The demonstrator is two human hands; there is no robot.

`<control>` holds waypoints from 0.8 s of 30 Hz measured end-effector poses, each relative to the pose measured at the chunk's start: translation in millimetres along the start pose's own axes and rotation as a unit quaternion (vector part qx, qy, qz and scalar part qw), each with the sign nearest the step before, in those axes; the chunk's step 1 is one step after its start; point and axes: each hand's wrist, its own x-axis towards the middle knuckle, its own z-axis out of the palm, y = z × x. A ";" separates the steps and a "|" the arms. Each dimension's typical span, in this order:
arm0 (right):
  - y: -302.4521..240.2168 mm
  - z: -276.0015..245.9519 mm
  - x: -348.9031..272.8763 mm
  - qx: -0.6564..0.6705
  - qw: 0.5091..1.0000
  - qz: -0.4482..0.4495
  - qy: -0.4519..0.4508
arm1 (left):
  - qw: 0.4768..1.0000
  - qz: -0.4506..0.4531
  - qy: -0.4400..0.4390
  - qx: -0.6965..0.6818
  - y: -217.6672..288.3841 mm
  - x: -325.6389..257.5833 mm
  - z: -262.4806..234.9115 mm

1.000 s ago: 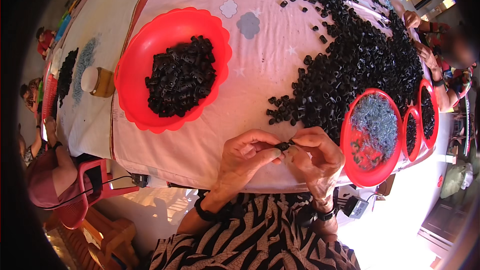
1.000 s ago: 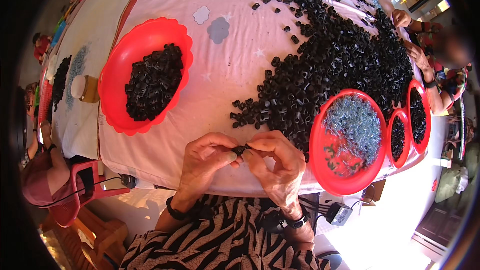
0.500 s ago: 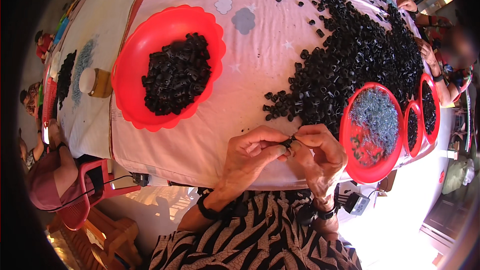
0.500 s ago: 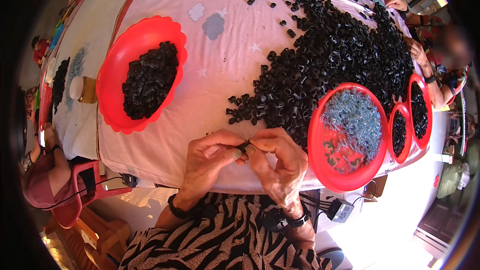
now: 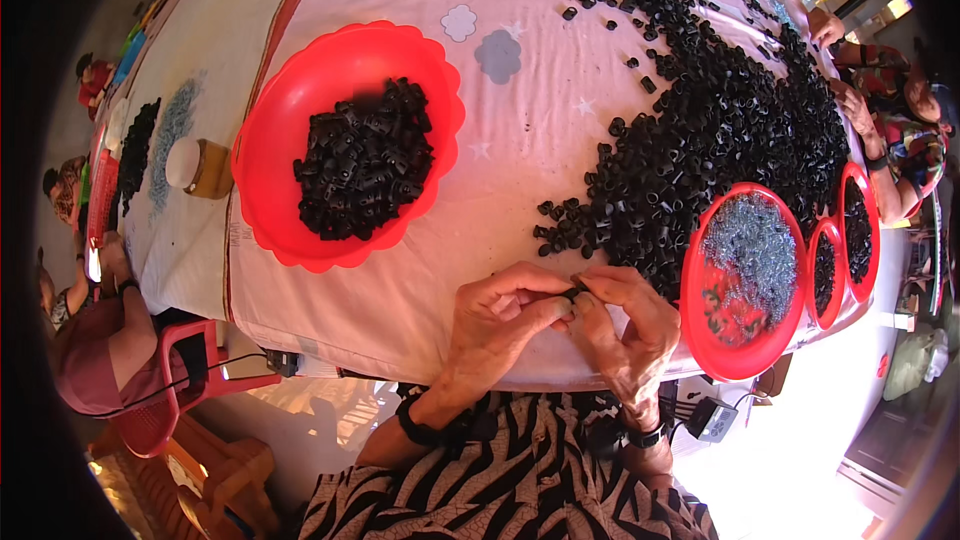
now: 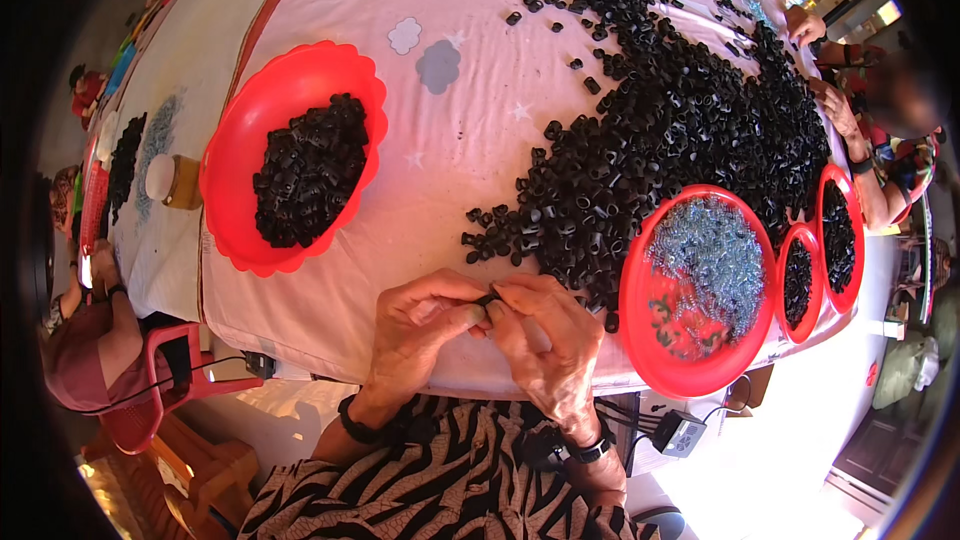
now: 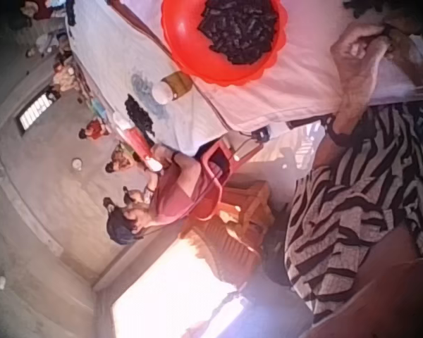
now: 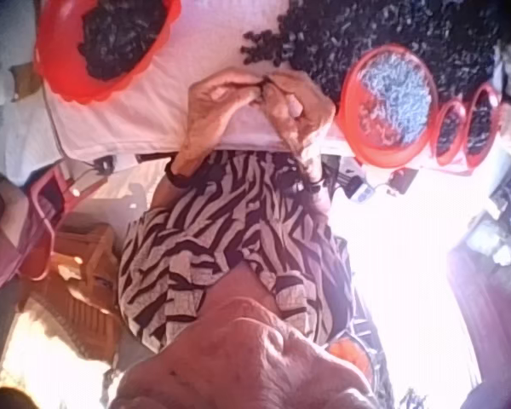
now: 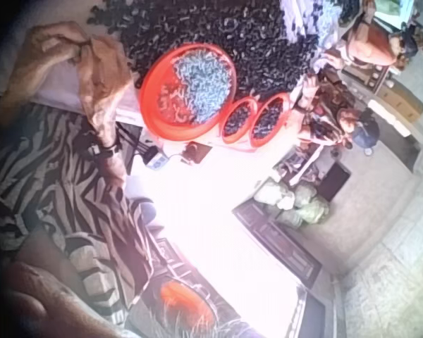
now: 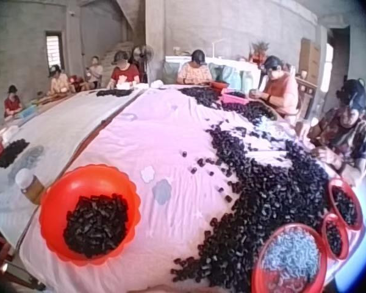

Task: Sorting small black plastic shoe components from a central pile into separate red containers.

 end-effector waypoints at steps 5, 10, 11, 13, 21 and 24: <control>-7.3 1.4 7.3 -0.059 0.996 -0.049 -0.046 | 1.000 0.003 0.008 -0.009 5.6 -0.3 -5.3; -5.8 8.4 6.0 -0.130 0.985 -0.106 -0.043 | 1.000 0.007 0.029 0.004 6.2 -2.3 -3.2; -5.2 10.2 5.2 -0.147 0.982 -0.119 -0.030 | 1.000 0.002 0.031 0.005 7.0 -2.9 -3.2; -4.7 11.5 4.5 -0.162 0.978 -0.132 -0.018 | 0.999 -0.004 0.034 0.006 8.3 -3.9 -3.4; -4.8 13.4 3.9 -0.237 0.940 -0.244 -0.012 | 0.999 -0.025 0.035 -0.006 10.6 -7.4 -1.2; -6.6 16.3 6.5 -0.268 0.929 -0.256 -0.012 | 0.999 -0.012 0.043 -0.012 7.7 -6.9 -2.2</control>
